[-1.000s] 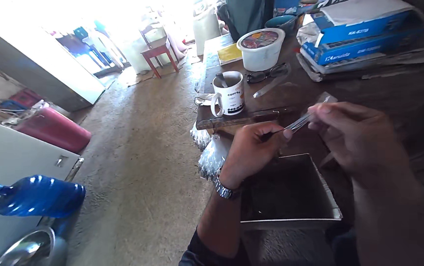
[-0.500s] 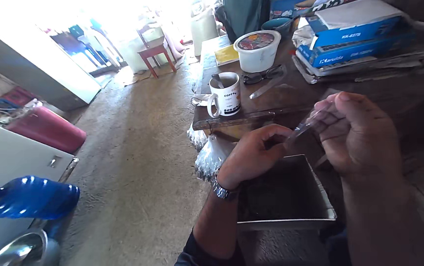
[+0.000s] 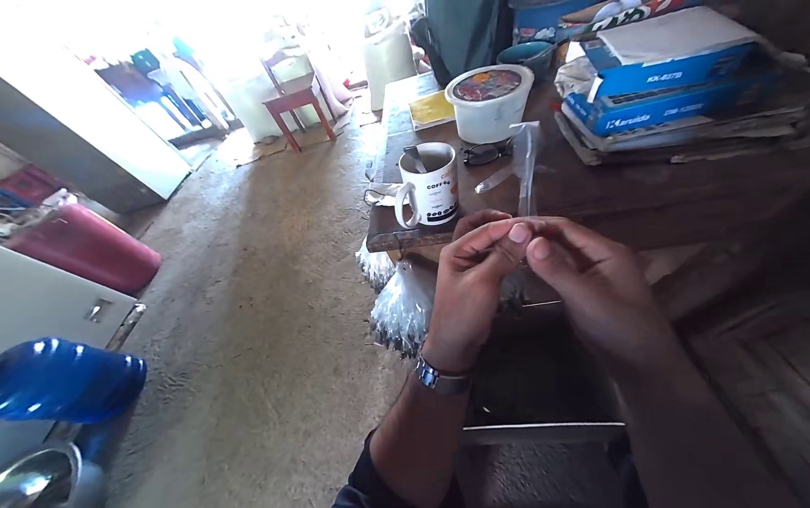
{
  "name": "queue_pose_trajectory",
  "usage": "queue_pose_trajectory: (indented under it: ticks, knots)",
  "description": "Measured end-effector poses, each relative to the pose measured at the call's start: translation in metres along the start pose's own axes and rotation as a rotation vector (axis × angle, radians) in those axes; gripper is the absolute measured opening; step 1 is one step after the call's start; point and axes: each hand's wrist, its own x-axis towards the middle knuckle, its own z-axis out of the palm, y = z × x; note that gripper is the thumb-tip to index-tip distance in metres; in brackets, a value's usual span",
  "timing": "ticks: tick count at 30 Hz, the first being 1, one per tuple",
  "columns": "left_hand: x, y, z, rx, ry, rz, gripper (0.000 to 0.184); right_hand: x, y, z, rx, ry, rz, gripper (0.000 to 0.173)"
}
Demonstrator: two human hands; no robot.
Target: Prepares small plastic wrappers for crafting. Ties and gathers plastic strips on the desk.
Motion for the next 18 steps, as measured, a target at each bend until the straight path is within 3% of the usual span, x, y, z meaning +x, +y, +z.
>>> queue_pose_trajectory:
  ticks: [5,8,12,18]
  knots:
    - [-0.001,0.003,0.000,-0.225,-0.057,-0.062,0.022,0.000,0.003,-0.003,0.014,0.016,-0.006,0.020]
    - [-0.001,0.005,-0.003,-0.156,-0.104,-0.047,0.020,0.001,0.001,-0.006,-0.032,0.019,-0.039,0.017]
    - [-0.001,0.010,-0.010,-0.030,-0.030,-0.053,0.015,-0.001,-0.007,-0.007,-0.207,-0.020,-0.134,0.015]
    - [0.002,0.018,-0.026,-0.092,0.087,-0.060,0.020,-0.002,-0.008,-0.009,-0.262,-0.139,-0.125,0.015]
